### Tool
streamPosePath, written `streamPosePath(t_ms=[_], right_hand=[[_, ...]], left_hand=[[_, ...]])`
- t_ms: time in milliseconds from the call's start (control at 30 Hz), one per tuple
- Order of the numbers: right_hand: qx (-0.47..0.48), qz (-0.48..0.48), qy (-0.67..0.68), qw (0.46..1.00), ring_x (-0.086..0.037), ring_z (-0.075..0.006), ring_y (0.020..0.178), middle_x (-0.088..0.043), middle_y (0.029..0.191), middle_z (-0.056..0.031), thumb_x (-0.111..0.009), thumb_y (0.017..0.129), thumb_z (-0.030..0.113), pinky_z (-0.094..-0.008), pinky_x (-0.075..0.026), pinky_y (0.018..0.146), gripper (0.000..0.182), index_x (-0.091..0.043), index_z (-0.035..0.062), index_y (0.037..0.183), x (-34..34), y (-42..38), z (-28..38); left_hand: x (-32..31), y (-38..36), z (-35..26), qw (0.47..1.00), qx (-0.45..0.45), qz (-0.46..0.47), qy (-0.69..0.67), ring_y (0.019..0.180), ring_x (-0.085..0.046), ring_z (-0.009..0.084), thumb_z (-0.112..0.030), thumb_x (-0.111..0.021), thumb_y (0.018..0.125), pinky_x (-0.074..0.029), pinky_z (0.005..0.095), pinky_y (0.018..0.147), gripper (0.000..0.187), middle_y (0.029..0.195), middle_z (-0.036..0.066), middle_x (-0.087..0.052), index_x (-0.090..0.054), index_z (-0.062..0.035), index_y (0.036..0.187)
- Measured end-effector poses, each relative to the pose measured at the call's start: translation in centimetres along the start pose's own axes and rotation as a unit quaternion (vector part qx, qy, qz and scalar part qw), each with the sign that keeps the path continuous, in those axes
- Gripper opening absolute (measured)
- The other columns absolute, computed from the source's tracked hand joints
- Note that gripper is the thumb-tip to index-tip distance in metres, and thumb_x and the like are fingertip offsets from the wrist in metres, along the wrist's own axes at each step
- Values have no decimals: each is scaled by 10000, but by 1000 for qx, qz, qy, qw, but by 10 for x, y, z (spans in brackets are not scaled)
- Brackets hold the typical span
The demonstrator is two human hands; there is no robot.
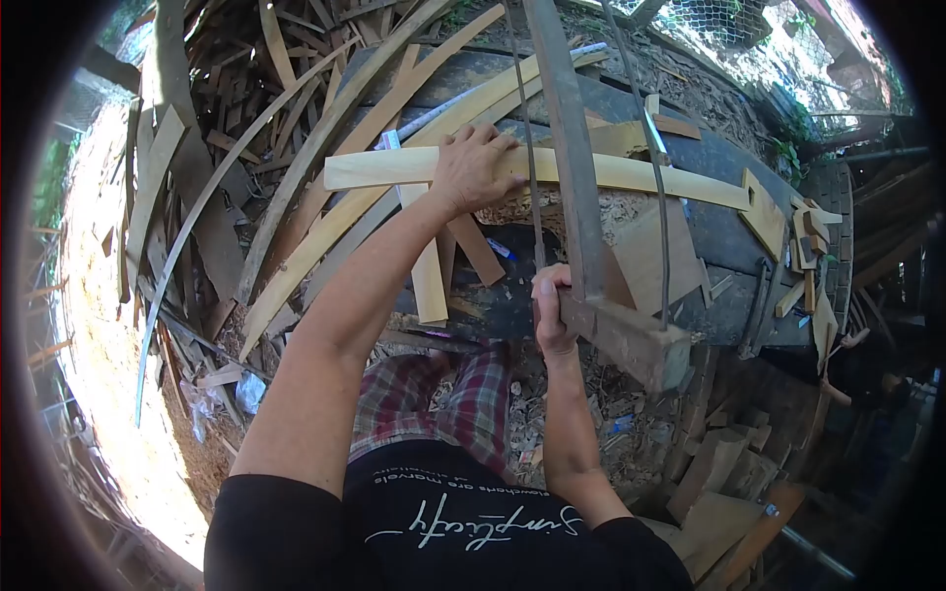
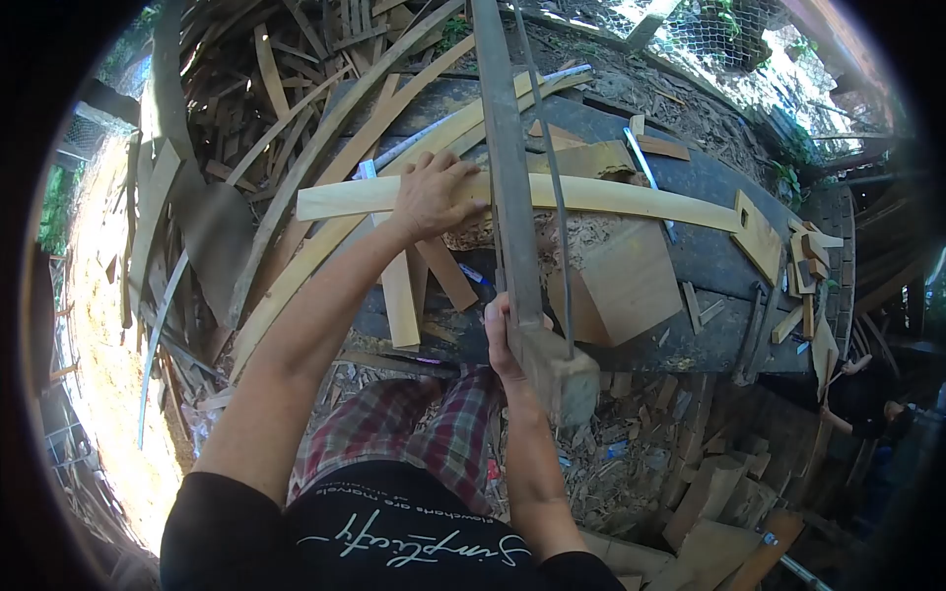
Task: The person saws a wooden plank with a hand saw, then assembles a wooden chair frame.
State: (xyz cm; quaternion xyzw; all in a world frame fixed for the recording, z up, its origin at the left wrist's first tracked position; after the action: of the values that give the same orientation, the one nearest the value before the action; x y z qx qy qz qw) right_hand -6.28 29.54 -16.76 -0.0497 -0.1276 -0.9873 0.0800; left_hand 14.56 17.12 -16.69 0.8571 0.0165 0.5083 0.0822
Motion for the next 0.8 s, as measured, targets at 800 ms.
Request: streamPosePath(t_ms=[800], right_hand=[[88,18,-28,996,-512,-200,657,-532,702,-78,-540,862,122,-374,-479,670,130,-468,41,791,55,-66,3]], left_hand=[[-2,20,11,977,199,-75,31,831,-634,369,-457,-356,978,-412,472,833,488,825,173,-674,-615,-44,987]])
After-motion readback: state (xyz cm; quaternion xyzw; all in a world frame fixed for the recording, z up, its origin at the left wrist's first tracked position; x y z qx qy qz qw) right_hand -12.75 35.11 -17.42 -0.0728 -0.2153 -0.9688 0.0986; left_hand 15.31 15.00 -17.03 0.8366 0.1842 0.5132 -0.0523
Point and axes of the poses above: each hand's wrist, its own y-axis towards the middle knuckle, its own x-axis out of the back of the hand, z = x × y, the point moved 3 cm from there along y, towards the middle knuckle
